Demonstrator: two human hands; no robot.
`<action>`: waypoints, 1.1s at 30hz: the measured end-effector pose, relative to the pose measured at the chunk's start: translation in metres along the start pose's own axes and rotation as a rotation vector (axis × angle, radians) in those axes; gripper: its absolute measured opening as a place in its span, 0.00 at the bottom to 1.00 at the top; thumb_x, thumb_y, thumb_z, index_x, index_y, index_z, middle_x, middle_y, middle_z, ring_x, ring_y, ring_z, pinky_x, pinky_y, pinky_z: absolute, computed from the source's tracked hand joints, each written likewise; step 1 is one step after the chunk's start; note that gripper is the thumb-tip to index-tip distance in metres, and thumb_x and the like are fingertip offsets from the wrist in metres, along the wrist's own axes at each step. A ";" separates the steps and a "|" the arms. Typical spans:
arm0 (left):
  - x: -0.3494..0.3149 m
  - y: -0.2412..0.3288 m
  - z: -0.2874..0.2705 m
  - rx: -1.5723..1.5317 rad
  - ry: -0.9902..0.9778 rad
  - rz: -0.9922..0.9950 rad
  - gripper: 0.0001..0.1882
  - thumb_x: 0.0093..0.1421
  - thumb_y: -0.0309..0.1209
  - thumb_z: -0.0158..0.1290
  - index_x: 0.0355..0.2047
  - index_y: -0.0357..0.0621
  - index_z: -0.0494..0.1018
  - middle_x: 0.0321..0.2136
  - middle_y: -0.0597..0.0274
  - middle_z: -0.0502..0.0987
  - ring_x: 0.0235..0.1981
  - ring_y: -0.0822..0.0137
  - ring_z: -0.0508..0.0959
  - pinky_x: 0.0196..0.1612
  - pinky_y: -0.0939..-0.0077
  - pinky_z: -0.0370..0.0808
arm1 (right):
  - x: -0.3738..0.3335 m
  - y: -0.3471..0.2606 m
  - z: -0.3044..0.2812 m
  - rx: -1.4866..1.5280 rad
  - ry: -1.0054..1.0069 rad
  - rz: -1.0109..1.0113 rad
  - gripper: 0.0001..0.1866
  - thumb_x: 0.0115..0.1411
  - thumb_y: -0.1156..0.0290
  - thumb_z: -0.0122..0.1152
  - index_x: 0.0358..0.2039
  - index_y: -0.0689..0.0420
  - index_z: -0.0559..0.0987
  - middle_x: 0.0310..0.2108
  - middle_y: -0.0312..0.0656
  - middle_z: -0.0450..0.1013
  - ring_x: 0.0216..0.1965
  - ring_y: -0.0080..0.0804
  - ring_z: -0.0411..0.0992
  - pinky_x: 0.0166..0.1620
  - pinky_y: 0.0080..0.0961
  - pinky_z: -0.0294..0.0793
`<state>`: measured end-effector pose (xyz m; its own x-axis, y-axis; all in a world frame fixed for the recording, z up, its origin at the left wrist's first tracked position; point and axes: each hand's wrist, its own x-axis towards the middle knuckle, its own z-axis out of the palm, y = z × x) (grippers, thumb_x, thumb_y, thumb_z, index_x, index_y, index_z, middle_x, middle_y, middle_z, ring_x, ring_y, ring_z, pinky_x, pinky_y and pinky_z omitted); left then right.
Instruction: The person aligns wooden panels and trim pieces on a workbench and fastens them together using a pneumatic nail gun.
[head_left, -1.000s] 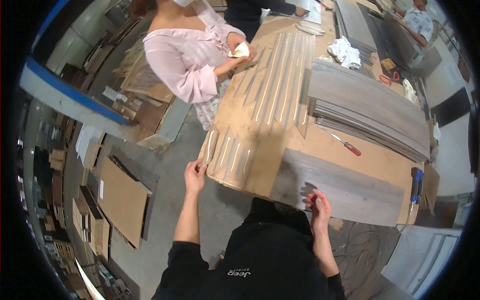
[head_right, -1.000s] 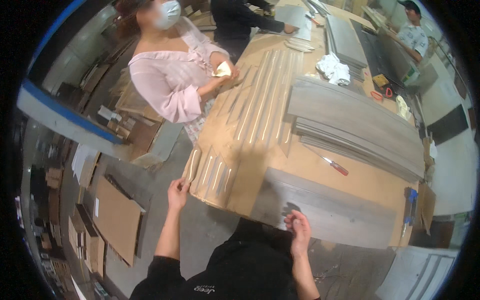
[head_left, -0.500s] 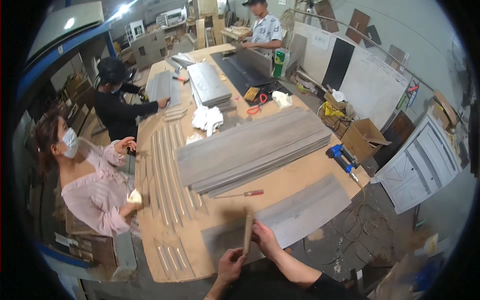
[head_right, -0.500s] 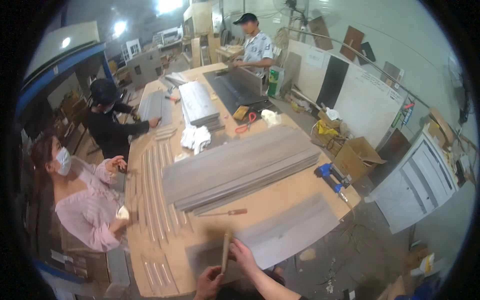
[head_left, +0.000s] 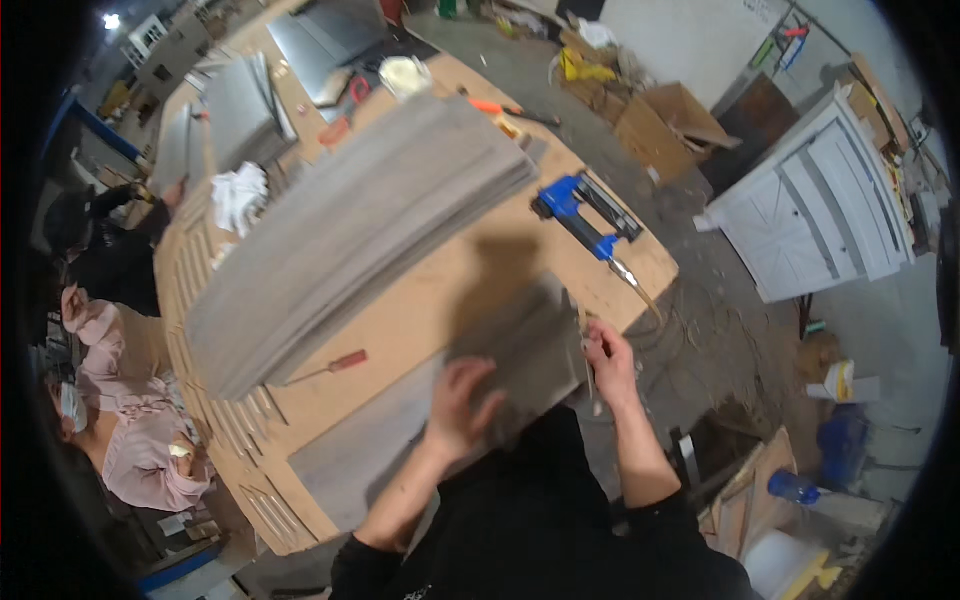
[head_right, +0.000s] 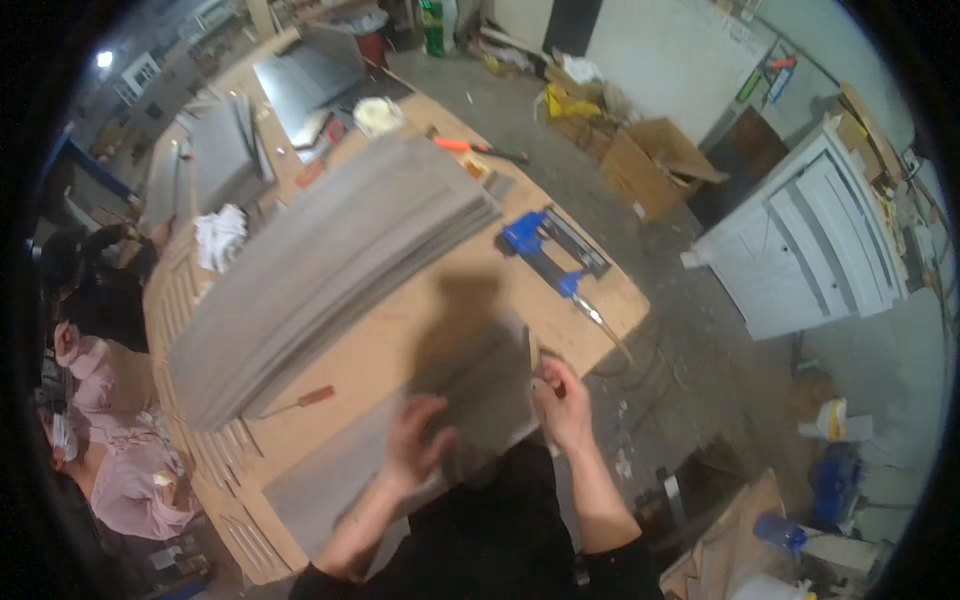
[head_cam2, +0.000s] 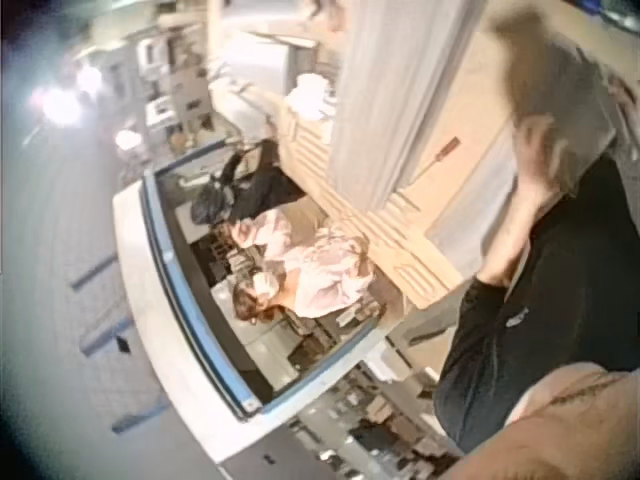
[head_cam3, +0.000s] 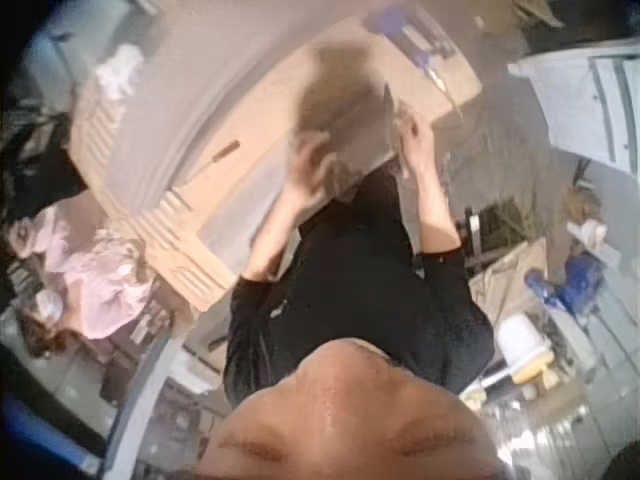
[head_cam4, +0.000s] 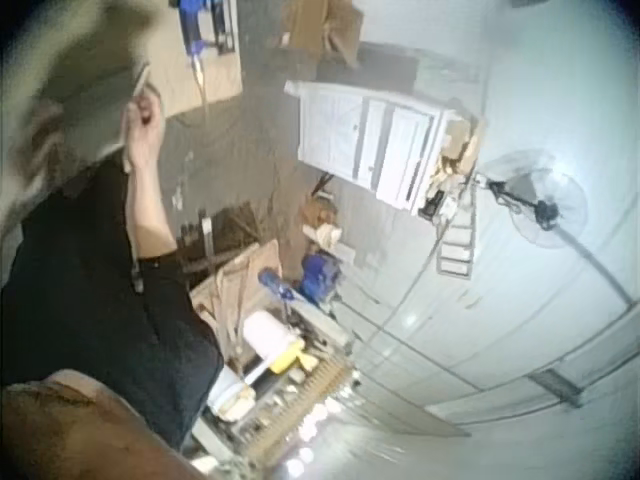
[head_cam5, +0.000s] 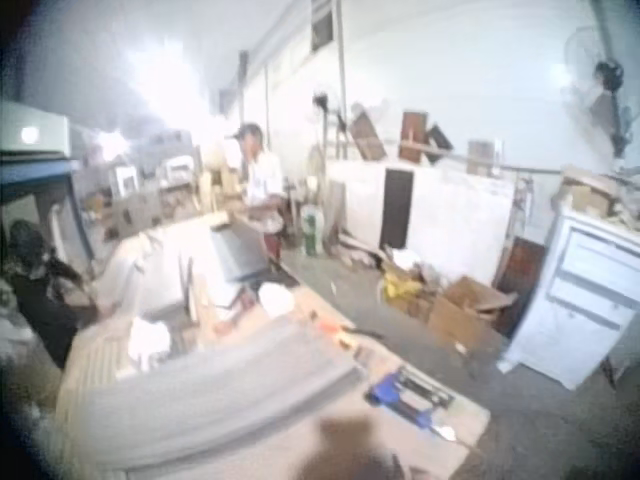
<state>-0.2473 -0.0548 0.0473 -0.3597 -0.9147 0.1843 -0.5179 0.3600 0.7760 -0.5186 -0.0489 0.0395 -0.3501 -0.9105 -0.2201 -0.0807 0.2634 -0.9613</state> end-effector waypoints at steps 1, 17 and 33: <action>0.023 -0.006 0.009 0.047 0.057 0.034 0.26 0.54 0.34 0.67 0.53 0.45 0.74 0.51 0.49 0.73 0.53 0.45 0.72 0.57 0.55 0.70 | 0.010 -0.002 -0.013 0.012 0.000 -0.015 0.21 0.58 0.63 0.65 0.50 0.60 0.79 0.32 0.33 0.73 0.30 0.20 0.71 0.32 0.20 0.69; 0.130 -0.017 0.076 0.287 -0.050 -0.184 0.27 0.50 0.36 0.69 0.51 0.45 0.76 0.47 0.55 0.73 0.50 0.52 0.71 0.54 0.58 0.67 | 0.089 0.007 0.013 -0.821 -0.004 -0.336 0.28 0.48 0.61 0.75 0.50 0.56 0.80 0.42 0.45 0.72 0.44 0.47 0.74 0.46 0.39 0.75; 0.131 -0.018 0.077 0.293 -0.002 -0.076 0.27 0.49 0.34 0.69 0.50 0.44 0.77 0.40 0.53 0.72 0.44 0.51 0.72 0.48 0.59 0.68 | 0.085 0.007 0.018 -0.739 0.014 -0.388 0.27 0.44 0.63 0.76 0.46 0.59 0.83 0.38 0.45 0.73 0.41 0.45 0.73 0.45 0.38 0.71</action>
<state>-0.3449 -0.1668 0.0107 -0.3128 -0.9408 0.1305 -0.7451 0.3282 0.5806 -0.5319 -0.1305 0.0114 -0.1822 -0.9770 0.1107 -0.7876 0.0776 -0.6113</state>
